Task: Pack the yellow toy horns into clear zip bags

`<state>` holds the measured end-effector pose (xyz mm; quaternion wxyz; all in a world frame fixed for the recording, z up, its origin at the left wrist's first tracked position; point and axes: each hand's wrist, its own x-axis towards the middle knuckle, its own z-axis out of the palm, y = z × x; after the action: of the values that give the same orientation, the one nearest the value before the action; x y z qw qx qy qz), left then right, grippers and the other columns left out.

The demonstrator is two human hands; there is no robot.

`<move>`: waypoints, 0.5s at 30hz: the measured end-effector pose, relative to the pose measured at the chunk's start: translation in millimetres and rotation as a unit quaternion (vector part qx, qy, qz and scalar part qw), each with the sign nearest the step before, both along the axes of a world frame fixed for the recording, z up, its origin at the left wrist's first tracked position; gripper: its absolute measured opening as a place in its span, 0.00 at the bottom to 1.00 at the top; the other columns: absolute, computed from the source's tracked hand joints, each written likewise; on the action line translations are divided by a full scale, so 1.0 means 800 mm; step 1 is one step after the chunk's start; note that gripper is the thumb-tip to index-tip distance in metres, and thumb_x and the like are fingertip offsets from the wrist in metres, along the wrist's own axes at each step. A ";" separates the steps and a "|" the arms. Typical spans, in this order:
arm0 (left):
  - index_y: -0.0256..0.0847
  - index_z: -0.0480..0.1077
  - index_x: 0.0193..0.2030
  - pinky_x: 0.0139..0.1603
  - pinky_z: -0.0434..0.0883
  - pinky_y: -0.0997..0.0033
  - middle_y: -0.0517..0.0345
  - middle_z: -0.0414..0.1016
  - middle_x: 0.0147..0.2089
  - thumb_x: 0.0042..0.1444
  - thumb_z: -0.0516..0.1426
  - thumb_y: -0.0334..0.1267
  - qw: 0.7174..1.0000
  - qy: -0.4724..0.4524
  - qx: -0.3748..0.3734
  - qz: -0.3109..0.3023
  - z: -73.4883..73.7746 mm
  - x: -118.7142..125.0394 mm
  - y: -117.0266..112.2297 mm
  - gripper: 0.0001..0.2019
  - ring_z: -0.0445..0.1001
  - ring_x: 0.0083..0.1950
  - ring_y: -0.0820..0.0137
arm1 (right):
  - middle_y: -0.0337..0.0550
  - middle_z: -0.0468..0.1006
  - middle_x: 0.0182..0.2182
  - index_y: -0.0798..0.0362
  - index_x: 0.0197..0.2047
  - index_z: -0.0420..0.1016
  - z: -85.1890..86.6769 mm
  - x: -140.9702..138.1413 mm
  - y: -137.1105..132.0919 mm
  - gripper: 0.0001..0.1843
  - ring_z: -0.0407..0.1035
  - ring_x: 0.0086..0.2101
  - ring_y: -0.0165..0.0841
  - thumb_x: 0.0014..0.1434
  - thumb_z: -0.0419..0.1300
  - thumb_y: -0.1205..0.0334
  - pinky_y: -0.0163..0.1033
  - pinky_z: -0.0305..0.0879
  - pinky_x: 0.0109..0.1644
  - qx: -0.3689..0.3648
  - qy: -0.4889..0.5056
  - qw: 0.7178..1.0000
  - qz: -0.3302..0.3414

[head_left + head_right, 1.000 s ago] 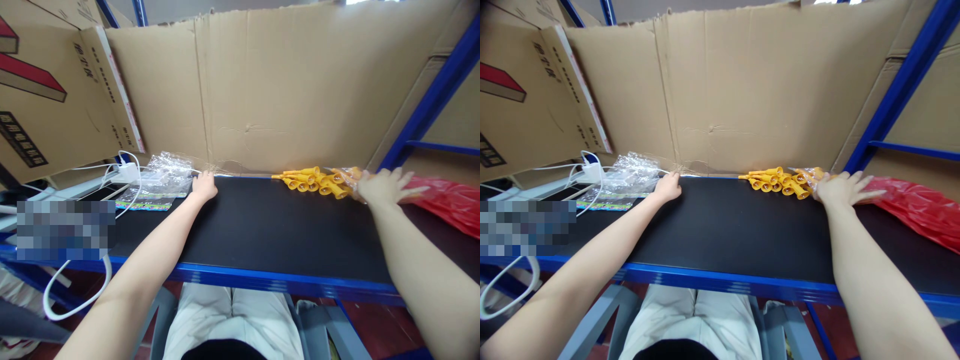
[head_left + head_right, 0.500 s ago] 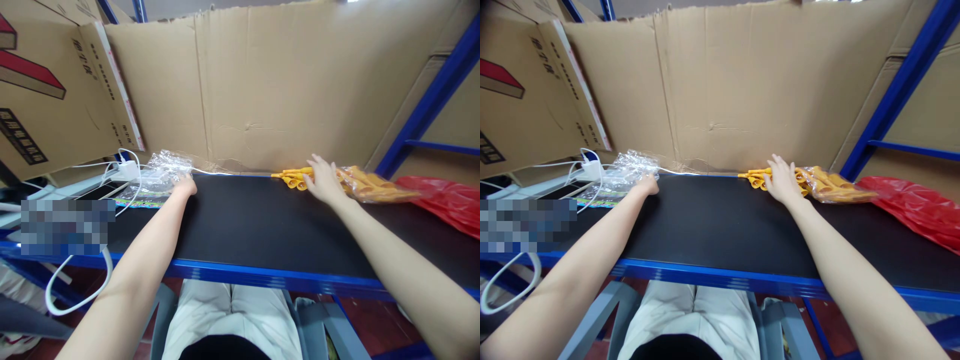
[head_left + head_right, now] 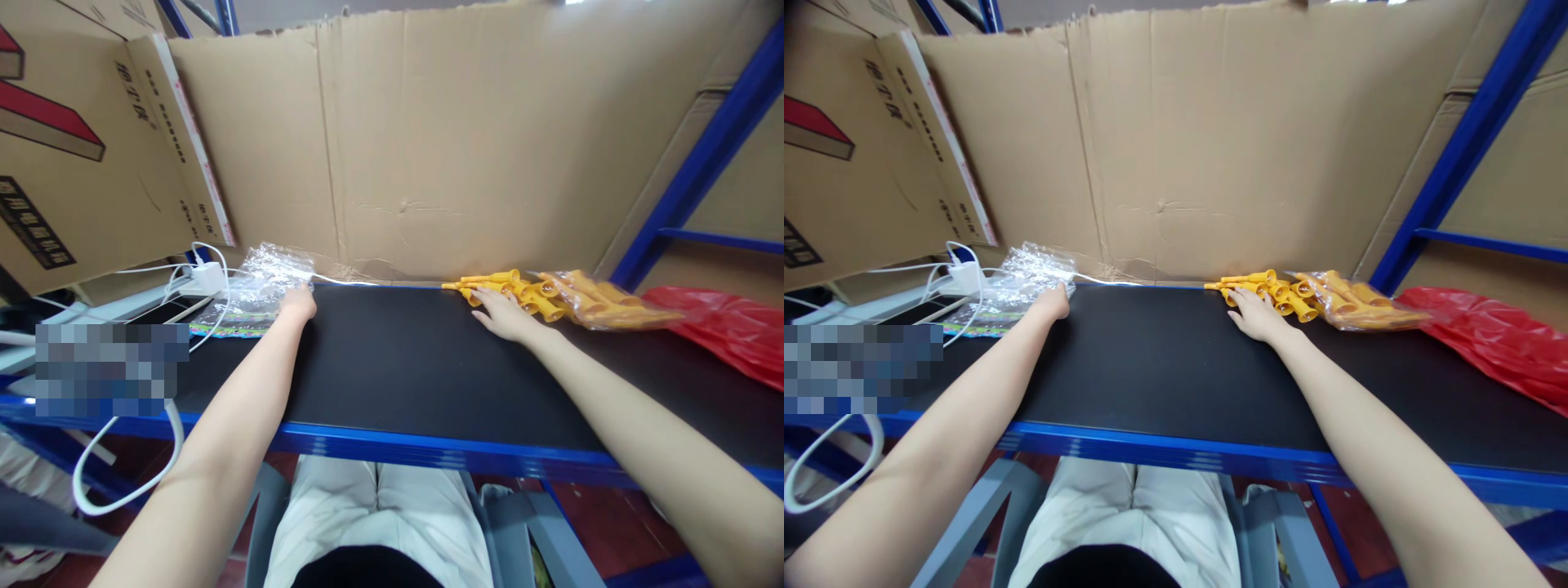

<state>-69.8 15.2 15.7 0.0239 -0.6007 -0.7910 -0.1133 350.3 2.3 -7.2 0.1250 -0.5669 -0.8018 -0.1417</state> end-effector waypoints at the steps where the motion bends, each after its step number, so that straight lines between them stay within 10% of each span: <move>1: 0.30 0.57 0.54 0.45 0.65 0.53 0.28 0.61 0.51 0.47 0.56 0.30 0.999 0.000 -0.015 0.030 0.002 0.002 -0.002 0.26 0.64 0.53 0.47 | 0.52 0.54 0.60 0.54 0.60 0.54 0.000 0.000 0.000 0.28 0.48 0.58 0.45 0.58 0.43 0.55 0.62 0.45 0.58 -0.003 0.000 1.000 -0.001; 15: 0.34 0.54 0.56 0.45 0.66 0.58 0.38 0.65 0.51 0.49 0.50 0.23 0.992 0.019 0.127 0.000 0.036 0.036 -0.025 0.25 0.69 0.49 0.53 | 0.51 0.55 0.60 0.54 0.60 0.54 0.001 -0.001 0.000 0.28 0.48 0.58 0.44 0.58 0.43 0.55 0.61 0.46 0.57 -0.010 0.002 1.000 -0.006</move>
<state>-41.3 -5.1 44.7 0.1149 -0.5945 -0.7698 -0.2017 349.1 2.3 -6.2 0.1201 -0.5729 -0.7998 -0.1329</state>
